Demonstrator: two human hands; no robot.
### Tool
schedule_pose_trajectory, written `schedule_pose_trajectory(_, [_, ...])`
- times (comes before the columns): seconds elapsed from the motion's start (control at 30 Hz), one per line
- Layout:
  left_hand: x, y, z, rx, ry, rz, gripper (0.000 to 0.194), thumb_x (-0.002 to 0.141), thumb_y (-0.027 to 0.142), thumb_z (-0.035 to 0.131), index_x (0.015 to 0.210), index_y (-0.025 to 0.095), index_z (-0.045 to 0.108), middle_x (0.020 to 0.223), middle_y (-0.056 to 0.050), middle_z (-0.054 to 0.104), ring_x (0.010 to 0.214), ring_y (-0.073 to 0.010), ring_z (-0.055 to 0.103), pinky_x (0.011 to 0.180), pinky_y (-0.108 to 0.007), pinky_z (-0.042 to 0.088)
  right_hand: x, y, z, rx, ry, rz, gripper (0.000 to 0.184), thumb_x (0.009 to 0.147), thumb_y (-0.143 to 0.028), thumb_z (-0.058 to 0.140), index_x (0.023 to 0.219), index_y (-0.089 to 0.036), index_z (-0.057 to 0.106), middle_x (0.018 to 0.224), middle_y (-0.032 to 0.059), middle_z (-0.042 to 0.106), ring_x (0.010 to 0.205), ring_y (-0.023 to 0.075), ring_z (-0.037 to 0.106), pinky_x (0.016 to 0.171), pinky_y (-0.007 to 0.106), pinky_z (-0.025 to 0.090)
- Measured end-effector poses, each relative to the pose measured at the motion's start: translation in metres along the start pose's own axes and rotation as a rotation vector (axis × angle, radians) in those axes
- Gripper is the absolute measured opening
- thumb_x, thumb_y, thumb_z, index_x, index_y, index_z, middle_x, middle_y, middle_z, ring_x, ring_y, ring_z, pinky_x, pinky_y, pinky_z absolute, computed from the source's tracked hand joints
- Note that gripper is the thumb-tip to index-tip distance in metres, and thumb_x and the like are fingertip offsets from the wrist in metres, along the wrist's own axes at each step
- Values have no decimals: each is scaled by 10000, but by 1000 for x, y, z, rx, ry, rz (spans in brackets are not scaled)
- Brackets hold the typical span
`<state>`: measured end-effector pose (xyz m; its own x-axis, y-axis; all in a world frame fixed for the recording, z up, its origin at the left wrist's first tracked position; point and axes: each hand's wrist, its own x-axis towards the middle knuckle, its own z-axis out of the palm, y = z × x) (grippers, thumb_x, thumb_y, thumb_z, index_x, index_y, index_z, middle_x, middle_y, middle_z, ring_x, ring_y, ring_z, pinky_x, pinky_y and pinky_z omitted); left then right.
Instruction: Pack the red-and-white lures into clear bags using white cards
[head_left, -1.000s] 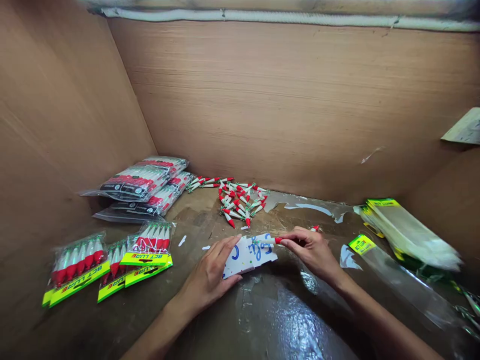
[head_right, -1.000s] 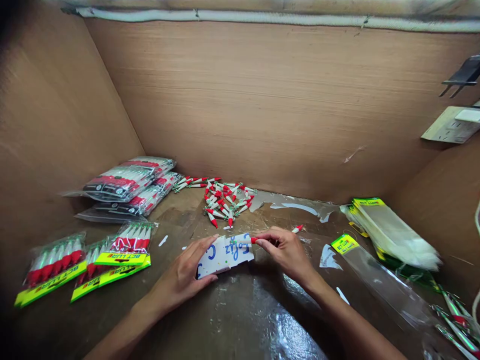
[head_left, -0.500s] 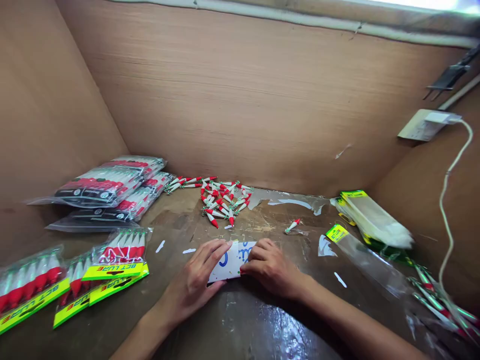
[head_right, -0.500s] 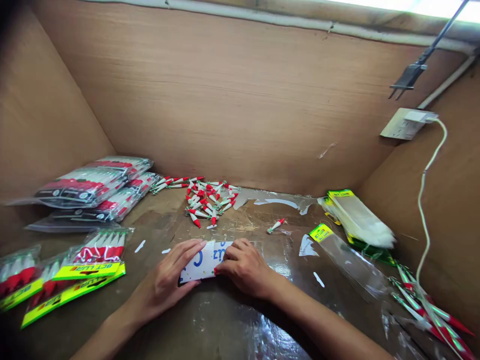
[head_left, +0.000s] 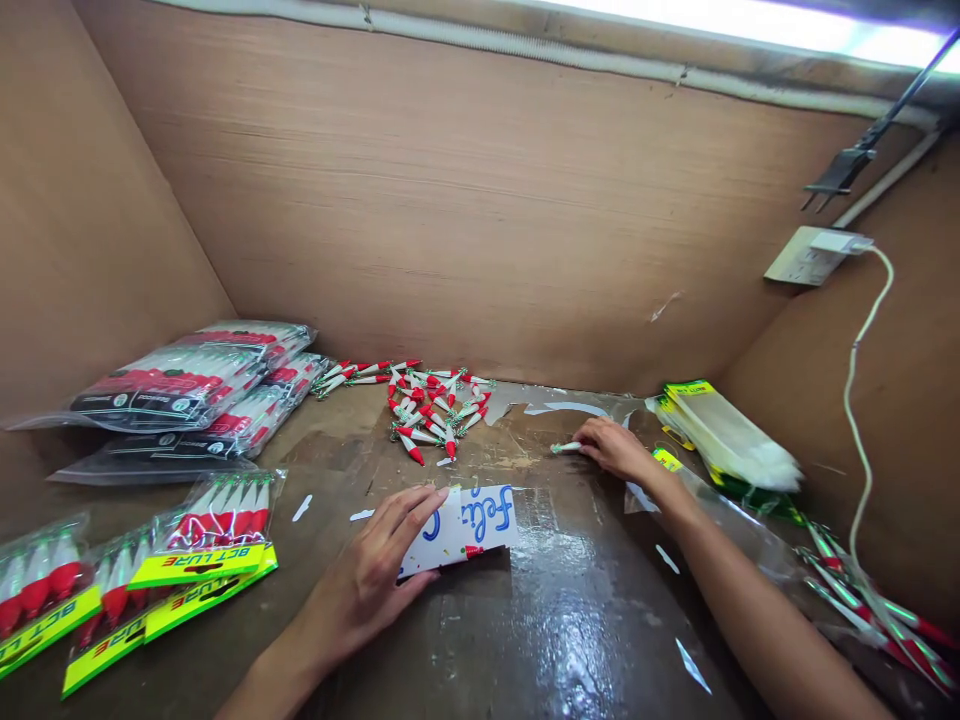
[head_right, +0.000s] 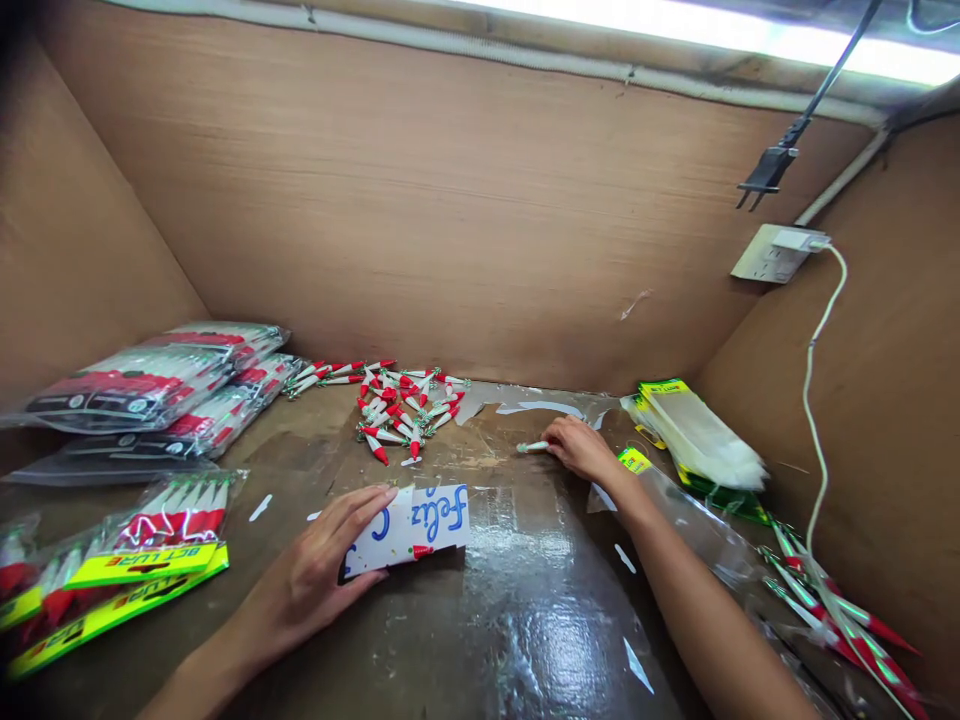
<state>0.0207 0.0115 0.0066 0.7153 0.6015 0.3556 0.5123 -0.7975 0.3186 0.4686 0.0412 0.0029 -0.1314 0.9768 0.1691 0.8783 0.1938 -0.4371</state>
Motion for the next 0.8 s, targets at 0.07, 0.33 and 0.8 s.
schedule_pose_trajectory(0.07, [0,0,0,3,-12,-7,758,856,201,645,1512,269,270,1471,-99,437,1344,-283,445,1111,-465,425,2,-7,1,50,53,20,236,918,-344,534,992,-183,690,924,77,695,863,211,601,791,315,449])
schedule_pose_trajectory(0.33, [-1,-2,1,6,-61,-29,795,849,184,643,1527,286,239,1491,-85,419,1362,-283,422,1131,-470,396,-2,-66,-8,1295,-114,155,460,847,-459,701,1232,-220,623,883,22,663,575,68,516,548,192,416])
schedule_pose_trajectory(0.8, [-1,10,-2,-127,-44,-93,922,773,186,737,1523,312,217,1447,-70,473,1304,-274,471,1092,-478,416,-35,-144,29,372,-114,-202,172,942,-274,604,1053,-272,736,927,-5,757,766,138,669,706,242,461])
